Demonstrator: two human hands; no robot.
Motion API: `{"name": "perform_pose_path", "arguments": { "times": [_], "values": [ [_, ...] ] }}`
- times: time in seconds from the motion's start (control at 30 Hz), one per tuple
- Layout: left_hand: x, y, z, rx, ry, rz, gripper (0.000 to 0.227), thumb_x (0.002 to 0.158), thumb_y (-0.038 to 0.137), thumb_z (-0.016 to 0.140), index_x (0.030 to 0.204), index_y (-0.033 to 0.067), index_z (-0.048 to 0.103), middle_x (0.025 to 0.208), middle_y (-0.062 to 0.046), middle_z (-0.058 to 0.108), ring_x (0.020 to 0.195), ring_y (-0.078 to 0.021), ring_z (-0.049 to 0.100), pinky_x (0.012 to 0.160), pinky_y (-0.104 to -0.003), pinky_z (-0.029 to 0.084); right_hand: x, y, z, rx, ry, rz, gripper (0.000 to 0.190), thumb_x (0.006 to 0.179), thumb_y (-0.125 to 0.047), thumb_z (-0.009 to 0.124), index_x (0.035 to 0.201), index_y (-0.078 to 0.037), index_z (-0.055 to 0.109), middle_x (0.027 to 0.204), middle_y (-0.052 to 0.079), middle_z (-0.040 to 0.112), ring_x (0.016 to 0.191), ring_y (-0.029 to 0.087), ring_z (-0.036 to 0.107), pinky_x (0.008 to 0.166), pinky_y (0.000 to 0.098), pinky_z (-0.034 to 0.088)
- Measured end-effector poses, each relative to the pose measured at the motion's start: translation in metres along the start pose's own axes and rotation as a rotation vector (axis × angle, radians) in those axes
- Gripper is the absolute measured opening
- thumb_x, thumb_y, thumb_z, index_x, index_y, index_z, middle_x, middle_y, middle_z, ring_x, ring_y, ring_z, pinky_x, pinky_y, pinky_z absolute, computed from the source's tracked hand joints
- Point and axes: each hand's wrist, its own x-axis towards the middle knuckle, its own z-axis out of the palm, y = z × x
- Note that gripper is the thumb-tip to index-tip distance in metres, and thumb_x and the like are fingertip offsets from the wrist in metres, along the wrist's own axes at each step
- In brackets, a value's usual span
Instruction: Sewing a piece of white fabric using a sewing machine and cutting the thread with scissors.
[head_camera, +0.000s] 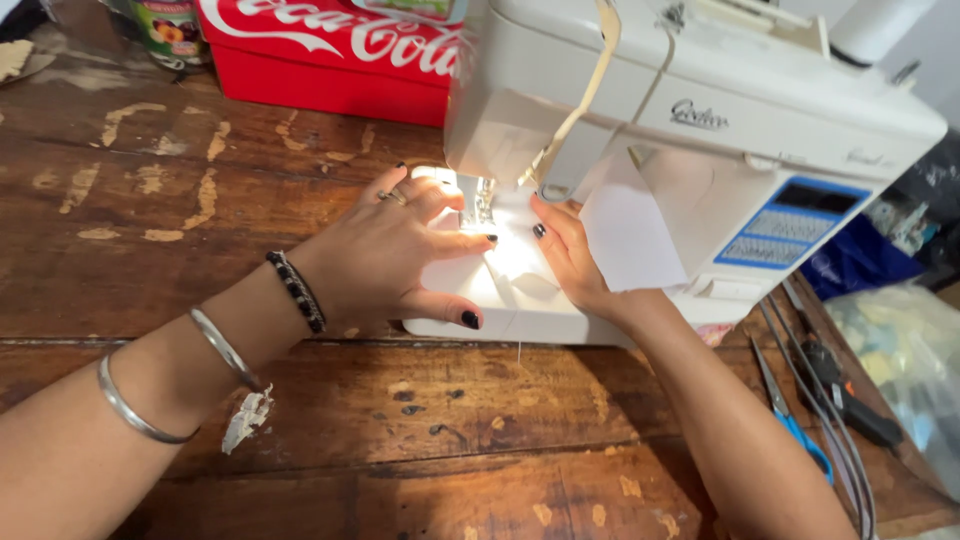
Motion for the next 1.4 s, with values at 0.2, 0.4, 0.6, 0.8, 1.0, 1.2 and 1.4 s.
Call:
{"name": "perform_pose_path", "arguments": {
  "times": [0.2, 0.4, 0.6, 0.8, 1.0, 1.2, 1.4],
  "values": [
    [0.004, -0.008, 0.006, -0.05, 0.036, -0.03, 0.082, 0.083, 0.085, 0.036, 0.138, 0.031, 0.065, 0.133, -0.021, 0.054, 0.13, -0.0411, 0.044, 0.112, -0.068, 0.02, 0.004, -0.001, 0.0, 0.023, -0.096, 0.136, 0.053, 0.102, -0.032, 0.039, 0.152, -0.015, 0.05, 0.152, 0.005, 0.055, 0.117, 0.021, 0.061, 0.111, 0.0299, 0.029],
    [0.007, -0.021, 0.035, -0.052, 0.234, -0.017, 0.081, 0.078, 0.096, 0.041, 0.121, 0.0353, 0.072, 0.123, -0.013, 0.06, 0.131, -0.0338, 0.049, 0.111, -0.062, 0.03, 0.001, 0.021, 0.017, 0.156, 0.092, -0.127, 0.038, 0.108, -0.017, 0.046, 0.137, 0.001, 0.062, 0.142, 0.029, 0.058, 0.136, 0.045, 0.05, 0.117, 0.0588, 0.034],
    [0.005, -0.025, 0.035, -0.041, 0.35, 0.02, 0.08, 0.081, 0.094, 0.037, 0.118, 0.0336, 0.074, 0.11, -0.012, 0.062, 0.12, -0.0337, 0.056, 0.106, -0.055, 0.034, 0.006, 0.023, 0.019, 0.091, 0.068, -0.089, 0.041, 0.108, -0.021, 0.048, 0.141, -0.001, 0.06, 0.147, 0.026, 0.056, 0.138, 0.043, 0.049, 0.118, 0.0592, 0.033],
    [0.007, -0.027, 0.039, -0.041, 0.343, -0.003, 0.084, 0.078, 0.097, 0.034, 0.119, 0.0347, 0.074, 0.108, -0.01, 0.062, 0.119, -0.0316, 0.056, 0.105, -0.054, 0.034, 0.007, 0.021, 0.015, 0.099, 0.037, -0.05, 0.042, 0.107, -0.024, 0.05, 0.142, -0.003, 0.061, 0.148, 0.024, 0.055, 0.139, 0.041, 0.049, 0.118, 0.0588, 0.033],
    [0.006, -0.026, 0.034, -0.027, 0.339, 0.053, 0.081, 0.081, 0.094, 0.038, 0.117, 0.0303, 0.074, 0.107, -0.009, 0.06, 0.115, -0.0319, 0.057, 0.101, -0.054, 0.035, 0.011, 0.047, 0.042, 0.114, 0.293, -0.276, 0.034, 0.097, -0.008, 0.068, 0.131, -0.009, 0.069, 0.134, 0.012, 0.067, 0.128, 0.031, 0.061, 0.11, 0.046, 0.046],
    [-0.001, -0.003, 0.015, -0.097, 0.272, 0.13, 0.073, 0.086, 0.085, 0.05, 0.119, 0.0235, 0.072, 0.119, -0.008, 0.064, 0.123, -0.034, 0.057, 0.109, -0.057, 0.033, 0.009, -0.029, -0.018, 0.11, 0.075, -0.127, 0.016, 0.093, -0.018, 0.074, 0.108, -0.022, 0.074, 0.096, 0.001, 0.08, 0.098, 0.023, 0.075, 0.088, 0.0396, 0.057],
    [-0.001, 0.022, 0.024, -0.154, 0.428, -0.267, 0.029, 0.09, 0.045, 0.069, 0.106, 0.0214, 0.074, 0.084, 0.001, 0.071, 0.095, -0.0272, 0.07, 0.083, -0.045, 0.054, 0.008, -0.025, -0.006, 0.234, 0.12, -0.269, 0.01, 0.098, -0.01, 0.067, 0.108, -0.013, 0.069, 0.101, 0.009, 0.077, 0.095, 0.032, 0.075, 0.089, 0.0421, 0.057]
  ]
}}
